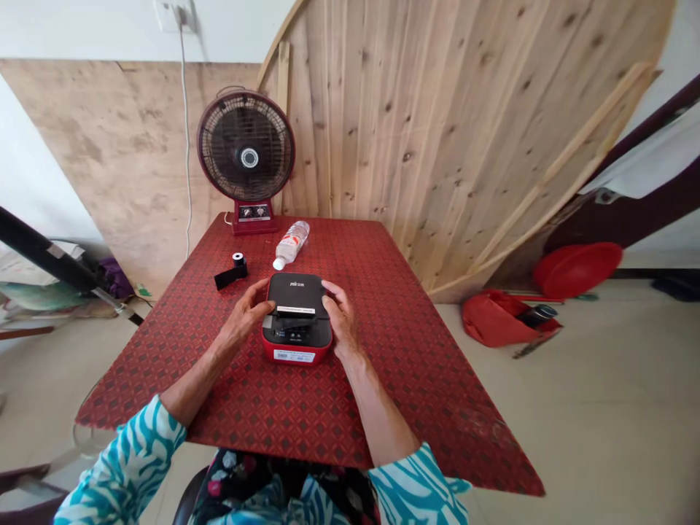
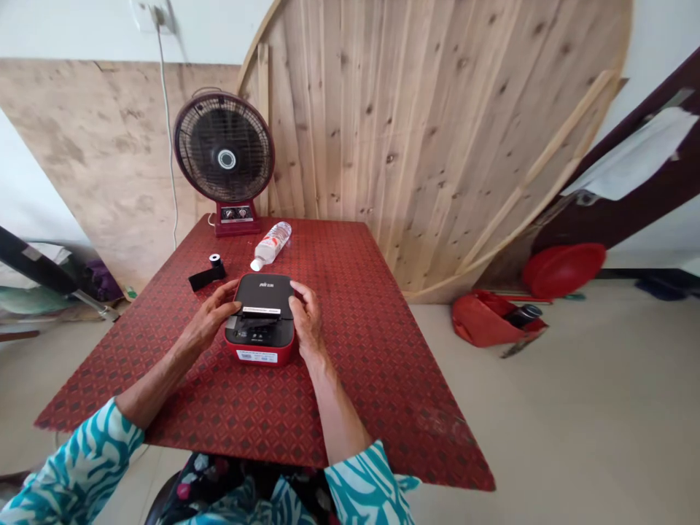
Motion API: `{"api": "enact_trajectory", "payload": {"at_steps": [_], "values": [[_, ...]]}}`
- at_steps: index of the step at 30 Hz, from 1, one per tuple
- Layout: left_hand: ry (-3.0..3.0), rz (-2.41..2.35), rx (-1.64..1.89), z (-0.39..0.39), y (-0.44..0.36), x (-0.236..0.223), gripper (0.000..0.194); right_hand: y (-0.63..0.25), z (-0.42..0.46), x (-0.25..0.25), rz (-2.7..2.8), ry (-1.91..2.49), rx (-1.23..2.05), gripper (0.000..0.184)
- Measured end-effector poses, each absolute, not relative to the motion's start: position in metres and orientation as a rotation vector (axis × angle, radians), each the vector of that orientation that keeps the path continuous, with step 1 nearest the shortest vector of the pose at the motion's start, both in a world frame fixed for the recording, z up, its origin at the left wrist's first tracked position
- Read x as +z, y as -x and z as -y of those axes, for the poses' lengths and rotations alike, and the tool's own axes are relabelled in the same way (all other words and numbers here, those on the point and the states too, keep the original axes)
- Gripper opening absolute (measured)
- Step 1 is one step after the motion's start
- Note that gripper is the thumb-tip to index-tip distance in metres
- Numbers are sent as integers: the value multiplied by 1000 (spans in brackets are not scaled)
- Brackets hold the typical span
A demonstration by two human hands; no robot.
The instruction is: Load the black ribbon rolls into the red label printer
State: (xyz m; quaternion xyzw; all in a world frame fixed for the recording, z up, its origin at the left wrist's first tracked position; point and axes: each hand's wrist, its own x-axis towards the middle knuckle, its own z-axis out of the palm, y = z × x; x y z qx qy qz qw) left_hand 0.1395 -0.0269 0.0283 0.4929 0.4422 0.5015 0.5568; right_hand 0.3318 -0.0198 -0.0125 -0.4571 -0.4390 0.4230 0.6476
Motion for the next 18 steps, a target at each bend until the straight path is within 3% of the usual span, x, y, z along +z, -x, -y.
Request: {"api": "enact_trajectory", "payload": {"at_steps": [18], "values": [[-1034,-715,1121,31,-127,6,64,-324,24,-38,1009,1132,881,47]]}}
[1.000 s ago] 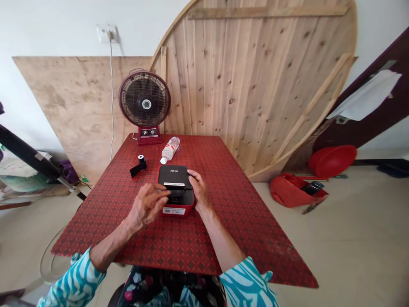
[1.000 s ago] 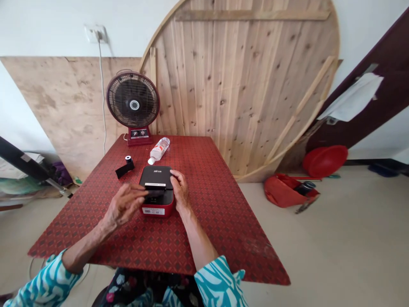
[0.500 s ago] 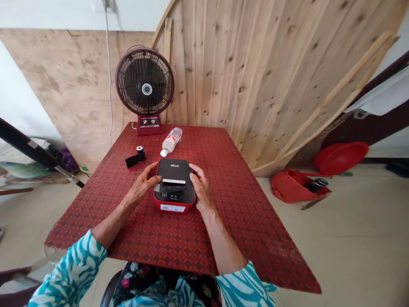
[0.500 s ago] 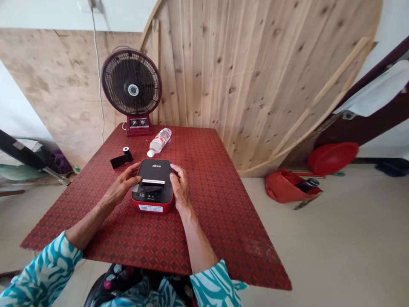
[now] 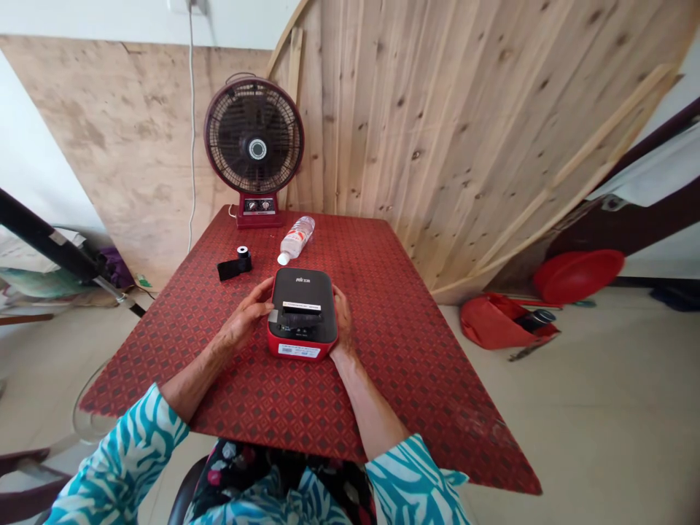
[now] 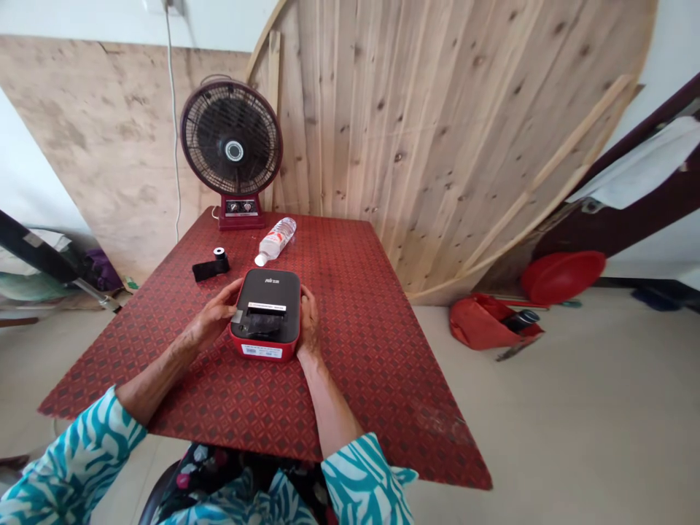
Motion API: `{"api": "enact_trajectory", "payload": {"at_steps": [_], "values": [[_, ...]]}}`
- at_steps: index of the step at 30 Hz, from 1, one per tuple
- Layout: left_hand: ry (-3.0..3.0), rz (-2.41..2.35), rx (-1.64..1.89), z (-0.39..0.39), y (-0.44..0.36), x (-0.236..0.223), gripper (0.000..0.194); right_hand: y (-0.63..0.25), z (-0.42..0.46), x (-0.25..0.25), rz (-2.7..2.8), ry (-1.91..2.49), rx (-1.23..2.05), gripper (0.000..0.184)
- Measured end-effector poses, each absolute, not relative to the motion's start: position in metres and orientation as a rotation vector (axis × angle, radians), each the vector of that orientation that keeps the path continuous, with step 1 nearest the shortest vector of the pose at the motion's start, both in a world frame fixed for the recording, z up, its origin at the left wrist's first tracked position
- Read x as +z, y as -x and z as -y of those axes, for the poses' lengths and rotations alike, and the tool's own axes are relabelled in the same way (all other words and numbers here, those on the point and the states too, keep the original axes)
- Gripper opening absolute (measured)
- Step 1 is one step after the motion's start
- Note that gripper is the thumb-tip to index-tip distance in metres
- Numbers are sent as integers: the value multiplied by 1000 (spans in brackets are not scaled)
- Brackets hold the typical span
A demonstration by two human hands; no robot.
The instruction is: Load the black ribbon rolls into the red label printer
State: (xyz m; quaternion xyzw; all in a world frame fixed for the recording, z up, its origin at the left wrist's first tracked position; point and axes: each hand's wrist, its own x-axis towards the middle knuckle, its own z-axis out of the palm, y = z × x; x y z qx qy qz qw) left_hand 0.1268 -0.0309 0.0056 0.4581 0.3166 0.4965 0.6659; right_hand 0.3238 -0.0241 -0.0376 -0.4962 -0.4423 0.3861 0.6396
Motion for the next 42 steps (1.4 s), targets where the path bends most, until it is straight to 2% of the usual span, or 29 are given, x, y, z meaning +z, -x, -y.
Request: {"api": "enact_trajectory", "payload": {"at_steps": [7,26,33,35,38,40,42], "values": [[-1111,-678,1079,27,-120,5,73,-324,26,-34,998,1152,886,45],[-1145,-679,1072,27,-119,-5,77,-322,29,-27,964,1174,901,46],[-1264,-791,1029,32,-114,13,66,-321,24,-32,937,1127,934,44],[-1441,-899,1044,32,-114,27,56,-320,23,-32,924,1114,945,45],[-1862,-1014,1052,25,-123,50,32,-320,23,-30,930,1108,939,45],[-2152,-1030,893,13,-136,64,25,-320,23,-29,935,1094,924,45],[-2401,-1064,603,-3,-151,72,26,-321,22,-30,942,1072,915,44]]}}
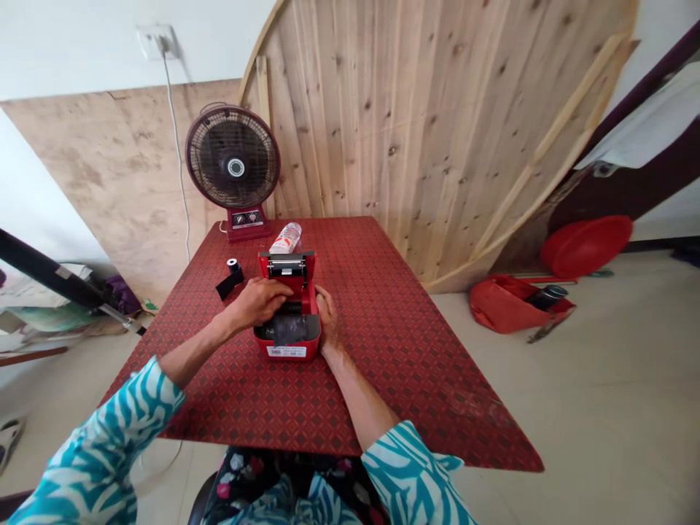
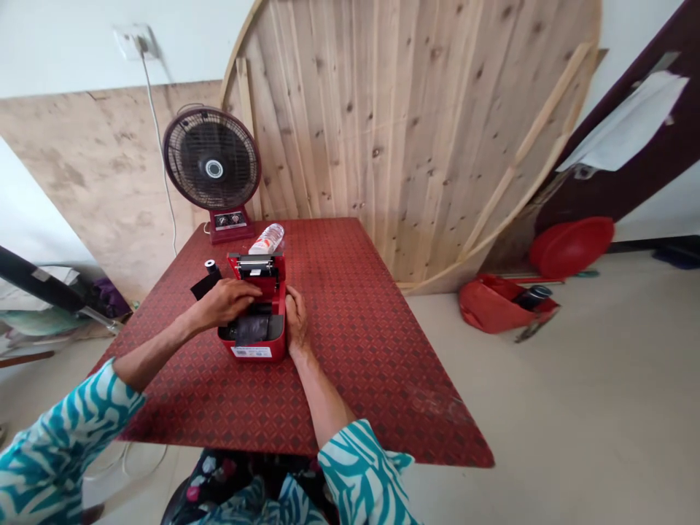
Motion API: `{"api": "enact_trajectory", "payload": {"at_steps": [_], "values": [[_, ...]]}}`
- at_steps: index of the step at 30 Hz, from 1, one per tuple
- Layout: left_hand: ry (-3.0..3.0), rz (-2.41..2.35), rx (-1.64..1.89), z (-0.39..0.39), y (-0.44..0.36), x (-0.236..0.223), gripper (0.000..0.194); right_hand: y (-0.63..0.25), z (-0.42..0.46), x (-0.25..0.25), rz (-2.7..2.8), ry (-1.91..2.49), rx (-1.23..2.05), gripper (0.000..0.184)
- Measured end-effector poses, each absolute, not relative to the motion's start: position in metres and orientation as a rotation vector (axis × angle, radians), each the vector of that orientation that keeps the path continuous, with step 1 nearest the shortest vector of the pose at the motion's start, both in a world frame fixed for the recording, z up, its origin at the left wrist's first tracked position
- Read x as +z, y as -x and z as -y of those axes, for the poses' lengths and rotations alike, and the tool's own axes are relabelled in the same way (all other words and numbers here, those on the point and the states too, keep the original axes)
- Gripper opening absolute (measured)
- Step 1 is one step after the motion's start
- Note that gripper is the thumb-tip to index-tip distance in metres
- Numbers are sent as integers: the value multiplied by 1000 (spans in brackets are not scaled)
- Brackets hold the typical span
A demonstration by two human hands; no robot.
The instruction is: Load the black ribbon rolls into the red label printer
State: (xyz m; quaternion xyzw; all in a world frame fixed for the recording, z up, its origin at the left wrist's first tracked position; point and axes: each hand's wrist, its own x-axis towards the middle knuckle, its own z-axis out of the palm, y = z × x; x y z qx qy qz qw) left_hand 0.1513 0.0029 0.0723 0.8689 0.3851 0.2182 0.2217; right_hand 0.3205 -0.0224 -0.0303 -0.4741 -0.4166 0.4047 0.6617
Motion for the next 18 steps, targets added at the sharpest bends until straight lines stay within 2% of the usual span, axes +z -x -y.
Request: {"api": "enact_trajectory", "payload": {"at_steps": [3,5,9,18], "values": [[-2603,-1174,210,-22,-169,77,21,-320,19,-34,941,1044,907,42],[-2642,-1191,98,-28,-176,77,16,-320,17,-38,936,1021,898,41],[-2629,-1110,60,-31,-178,73,12,-320,12,-42,938,995,890,40],[-2549,-1053,110,-33,-176,76,18,-321,14,-35,917,1006,918,39]]}}
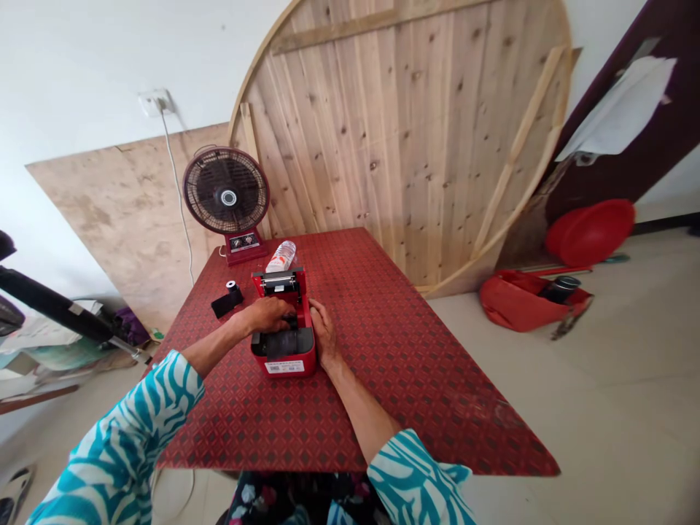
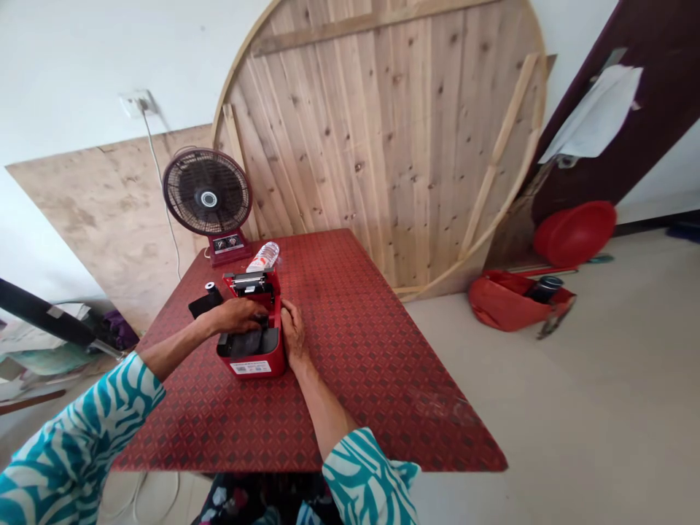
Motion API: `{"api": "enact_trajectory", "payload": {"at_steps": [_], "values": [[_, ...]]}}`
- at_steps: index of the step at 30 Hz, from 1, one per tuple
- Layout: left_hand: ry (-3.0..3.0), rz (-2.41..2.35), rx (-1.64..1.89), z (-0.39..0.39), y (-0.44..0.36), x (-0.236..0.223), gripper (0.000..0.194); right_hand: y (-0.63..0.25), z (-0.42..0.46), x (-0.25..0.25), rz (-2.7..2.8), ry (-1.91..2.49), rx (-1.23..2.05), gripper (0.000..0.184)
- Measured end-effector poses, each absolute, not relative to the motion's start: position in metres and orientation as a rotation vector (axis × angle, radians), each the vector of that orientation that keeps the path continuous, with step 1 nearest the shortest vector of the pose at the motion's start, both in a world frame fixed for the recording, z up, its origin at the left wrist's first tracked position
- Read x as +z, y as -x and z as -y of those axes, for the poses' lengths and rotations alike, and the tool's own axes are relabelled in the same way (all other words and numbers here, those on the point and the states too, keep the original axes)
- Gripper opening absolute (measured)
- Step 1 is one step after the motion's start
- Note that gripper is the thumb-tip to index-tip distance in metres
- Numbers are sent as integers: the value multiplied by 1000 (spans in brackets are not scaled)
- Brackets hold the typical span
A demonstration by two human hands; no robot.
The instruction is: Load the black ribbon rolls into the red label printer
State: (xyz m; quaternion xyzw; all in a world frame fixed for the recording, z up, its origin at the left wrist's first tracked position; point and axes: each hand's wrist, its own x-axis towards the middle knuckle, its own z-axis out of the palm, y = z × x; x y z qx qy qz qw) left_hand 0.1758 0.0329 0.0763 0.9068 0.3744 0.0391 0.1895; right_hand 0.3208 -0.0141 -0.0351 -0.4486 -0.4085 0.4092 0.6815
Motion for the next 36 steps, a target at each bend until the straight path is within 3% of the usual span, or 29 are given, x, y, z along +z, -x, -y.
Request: {"api": "enact_trajectory", "payload": {"at_steps": [5,10,17,22,29,36], "values": [[-2489,-939,517,-10,-158,108,29,-321,16,-35,916,999,951,40],[-2257,-1227,804,-17,-105,145,38,-324,17,-39,915,1022,944,39],[-1916,-1327,1088,-77,-54,110,39,-327,18,-41,919,1065,927,41],[-2002,-1508,984,-123,-70,73,41,-330,20,-40,973,1122,914,43],[-1993,-1755,772,-152,-95,39,22,-330,24,-34,1016,1169,872,38],[-1952,-1798,743,-162,-97,25,36,-330,25,-31,1023,1184,851,38]]}}
